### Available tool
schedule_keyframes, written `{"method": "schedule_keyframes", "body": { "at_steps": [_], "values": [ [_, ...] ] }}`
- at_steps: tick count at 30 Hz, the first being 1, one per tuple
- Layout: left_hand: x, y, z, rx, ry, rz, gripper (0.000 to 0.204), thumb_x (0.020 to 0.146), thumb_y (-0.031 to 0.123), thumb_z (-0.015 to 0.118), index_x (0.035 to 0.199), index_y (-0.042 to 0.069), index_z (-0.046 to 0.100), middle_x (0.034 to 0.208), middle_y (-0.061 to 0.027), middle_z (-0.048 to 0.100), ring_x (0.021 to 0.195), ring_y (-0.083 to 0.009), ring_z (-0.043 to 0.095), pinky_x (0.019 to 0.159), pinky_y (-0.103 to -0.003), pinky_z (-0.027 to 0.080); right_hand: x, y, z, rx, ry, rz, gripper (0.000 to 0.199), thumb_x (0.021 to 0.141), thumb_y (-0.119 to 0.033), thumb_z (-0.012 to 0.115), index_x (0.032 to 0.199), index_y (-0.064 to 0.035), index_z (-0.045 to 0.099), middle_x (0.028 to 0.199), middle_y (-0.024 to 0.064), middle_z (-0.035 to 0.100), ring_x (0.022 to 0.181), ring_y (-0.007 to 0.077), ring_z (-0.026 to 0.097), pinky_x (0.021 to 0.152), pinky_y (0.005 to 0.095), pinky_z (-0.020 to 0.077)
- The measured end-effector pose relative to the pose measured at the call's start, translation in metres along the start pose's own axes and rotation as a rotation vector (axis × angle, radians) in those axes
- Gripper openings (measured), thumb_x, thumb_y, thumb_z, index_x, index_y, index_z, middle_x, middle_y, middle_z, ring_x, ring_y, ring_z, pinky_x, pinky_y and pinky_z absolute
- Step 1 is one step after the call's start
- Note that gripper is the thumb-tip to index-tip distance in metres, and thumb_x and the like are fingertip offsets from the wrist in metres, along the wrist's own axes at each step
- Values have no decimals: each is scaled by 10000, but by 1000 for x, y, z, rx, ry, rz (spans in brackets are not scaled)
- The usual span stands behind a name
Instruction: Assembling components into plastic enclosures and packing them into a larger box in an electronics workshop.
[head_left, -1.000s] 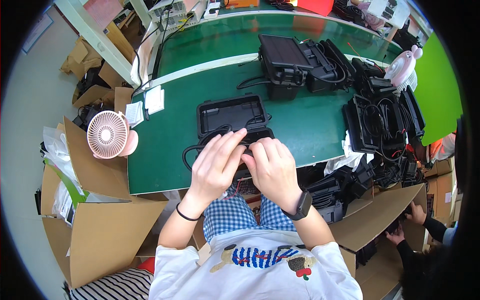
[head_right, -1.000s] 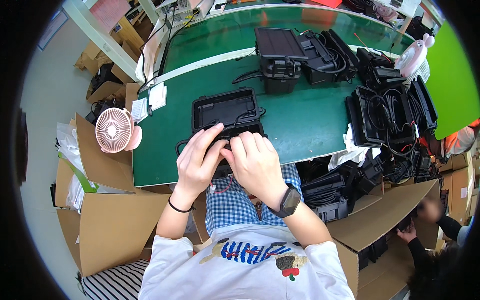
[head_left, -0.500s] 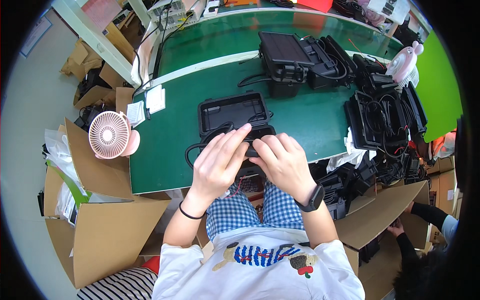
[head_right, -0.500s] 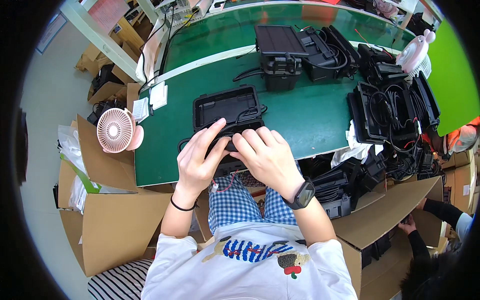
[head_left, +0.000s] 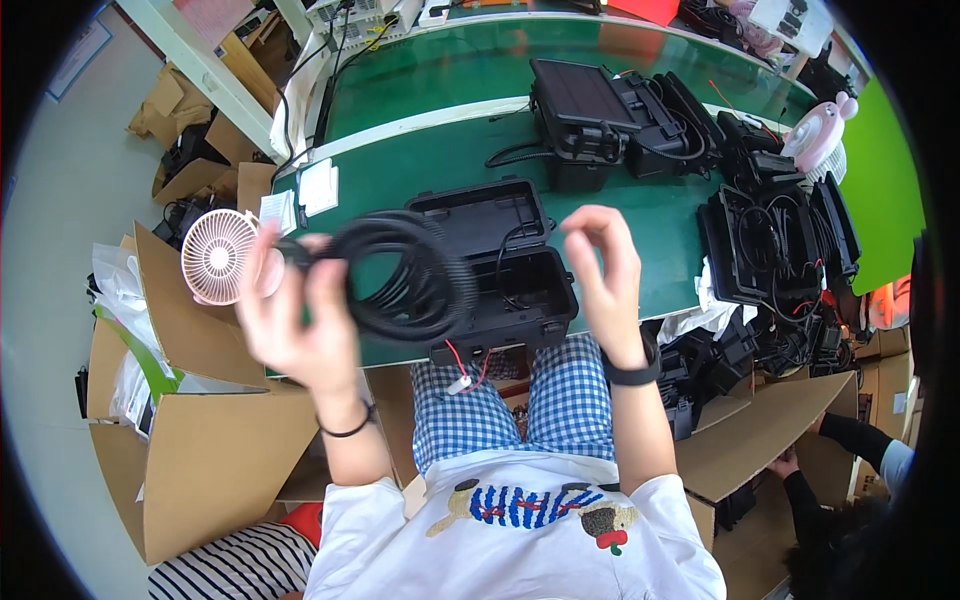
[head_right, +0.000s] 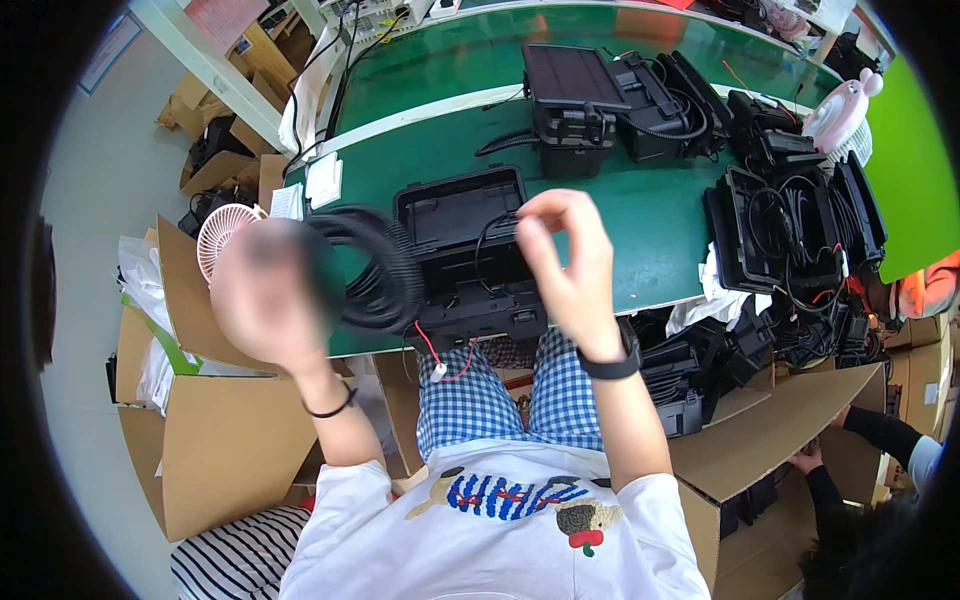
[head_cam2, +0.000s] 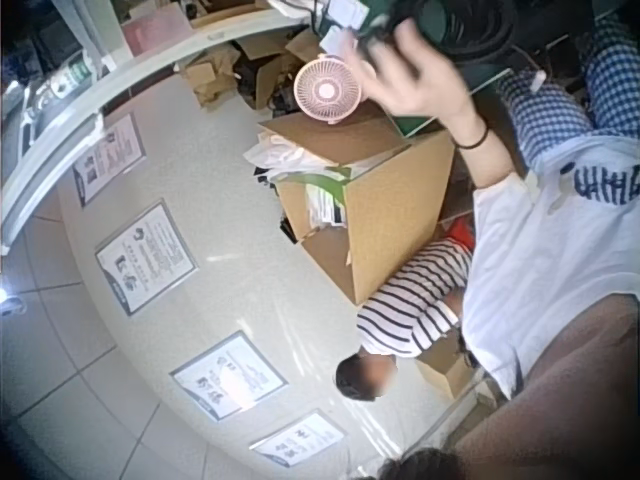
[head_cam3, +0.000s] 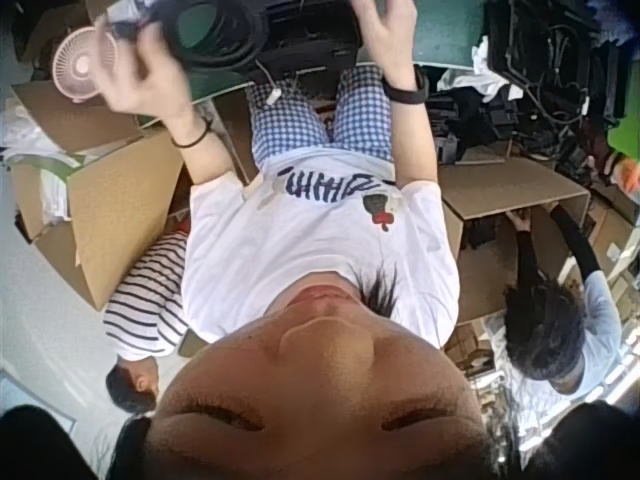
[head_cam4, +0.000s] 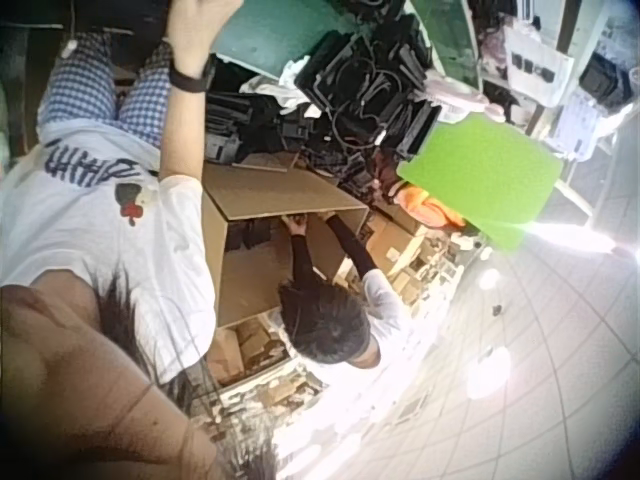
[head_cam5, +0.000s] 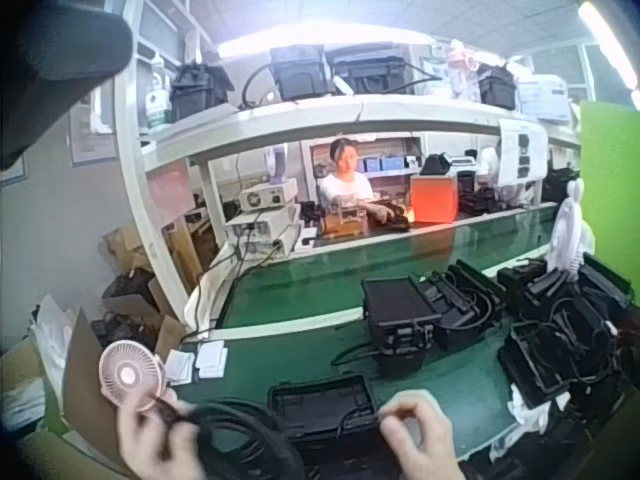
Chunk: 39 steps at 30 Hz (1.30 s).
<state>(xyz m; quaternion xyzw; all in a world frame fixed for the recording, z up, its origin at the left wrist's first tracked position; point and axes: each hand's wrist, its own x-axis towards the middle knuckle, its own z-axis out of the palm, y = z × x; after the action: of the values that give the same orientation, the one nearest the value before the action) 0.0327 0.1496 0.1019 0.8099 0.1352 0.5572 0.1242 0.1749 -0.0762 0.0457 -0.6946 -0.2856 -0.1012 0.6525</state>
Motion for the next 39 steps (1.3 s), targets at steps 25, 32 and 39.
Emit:
{"method": "schedule_keyframes", "body": {
  "at_steps": [25,32,39],
  "values": [
    [-74,12,-32,-214,-1126,414,493,735,122,654,1211,247,654,1299,-19,567,1243,-271,497,956,-418,451,-9,58,-1,428,-241,253,450,904,18,603,1350,-12,550,1405,140,530,1348,215,442,1099,362,357],
    [-85,19,-33,-230,-1017,425,565,644,204,771,1194,285,671,1195,40,624,1179,-233,537,943,-433,385,-17,68,1,604,-133,-16,398,860,117,595,1238,-1,636,1408,182,515,1398,283,379,1123,364,318],
    [-89,15,-31,-380,-928,436,317,709,102,702,1015,184,716,1143,-26,680,1036,-232,639,810,-343,427,-20,52,-20,410,-96,99,358,838,129,622,1155,-23,695,1444,186,474,1341,250,463,1068,331,411]
  ]
}}
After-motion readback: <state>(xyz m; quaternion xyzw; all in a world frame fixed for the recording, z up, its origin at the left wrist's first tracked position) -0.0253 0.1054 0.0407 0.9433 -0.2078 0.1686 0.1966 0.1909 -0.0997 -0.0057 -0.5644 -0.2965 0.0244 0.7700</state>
